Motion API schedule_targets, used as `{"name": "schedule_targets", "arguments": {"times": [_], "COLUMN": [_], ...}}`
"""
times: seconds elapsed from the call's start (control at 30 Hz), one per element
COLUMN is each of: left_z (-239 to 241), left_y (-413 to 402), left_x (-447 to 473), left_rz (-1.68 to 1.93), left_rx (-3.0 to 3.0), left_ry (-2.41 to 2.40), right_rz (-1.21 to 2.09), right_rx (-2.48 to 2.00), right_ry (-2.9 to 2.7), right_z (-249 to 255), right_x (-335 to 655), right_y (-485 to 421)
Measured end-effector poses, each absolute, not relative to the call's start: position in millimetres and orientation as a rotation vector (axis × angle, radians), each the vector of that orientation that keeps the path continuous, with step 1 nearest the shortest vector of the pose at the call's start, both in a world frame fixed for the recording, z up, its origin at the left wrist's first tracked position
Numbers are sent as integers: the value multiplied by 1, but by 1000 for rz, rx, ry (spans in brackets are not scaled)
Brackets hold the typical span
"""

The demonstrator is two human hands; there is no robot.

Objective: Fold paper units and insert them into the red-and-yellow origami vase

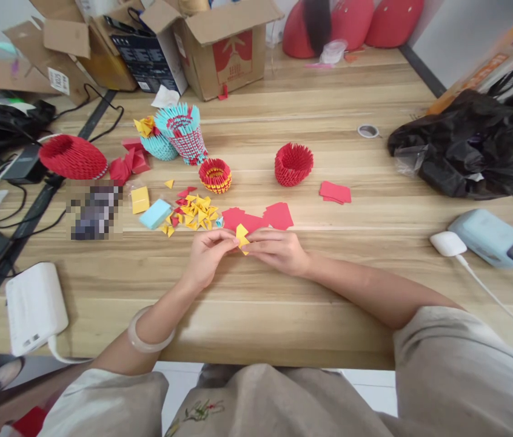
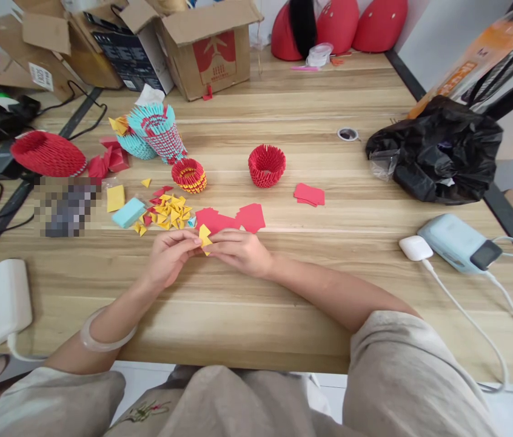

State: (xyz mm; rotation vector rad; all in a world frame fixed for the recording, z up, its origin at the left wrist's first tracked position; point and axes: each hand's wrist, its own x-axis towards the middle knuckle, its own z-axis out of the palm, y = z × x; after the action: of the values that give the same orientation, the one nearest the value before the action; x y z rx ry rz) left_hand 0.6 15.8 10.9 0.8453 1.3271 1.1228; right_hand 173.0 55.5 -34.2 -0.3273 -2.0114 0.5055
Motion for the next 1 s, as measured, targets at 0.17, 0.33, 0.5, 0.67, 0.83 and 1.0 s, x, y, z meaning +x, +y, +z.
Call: {"name": "schedule_targets", "arguments": {"times": [0.17, 0.33, 0.5, 0.67, 0.83, 1.0], "left_z": [6, 2, 5, 5, 6, 6], "left_y": [16, 16, 15, 13, 12, 11], "left_x": [-4, -8, -5, -4, -4, -3], "left_rz": [1168, 1156, 1186, 1197, 1195, 1204], "left_rx": [961, 1150, 1235, 1342, 1425, 1387], "left_ry": [1265, 1274, 1345, 1340, 1331, 1329], "right_rz": [763, 1113, 1317, 1465, 1610, 1704], "right_rx": [-362, -554, -625, -715, -750, -754], "right_ry": [-1947, -1787, -1660, -1566, -1401, -1277], "right_z": [-32, -31, -31, -30, -29, -25], "right_x": [172, 170, 169, 168, 165, 164], "right_y": [55, 55, 56, 55, 54, 54]}}
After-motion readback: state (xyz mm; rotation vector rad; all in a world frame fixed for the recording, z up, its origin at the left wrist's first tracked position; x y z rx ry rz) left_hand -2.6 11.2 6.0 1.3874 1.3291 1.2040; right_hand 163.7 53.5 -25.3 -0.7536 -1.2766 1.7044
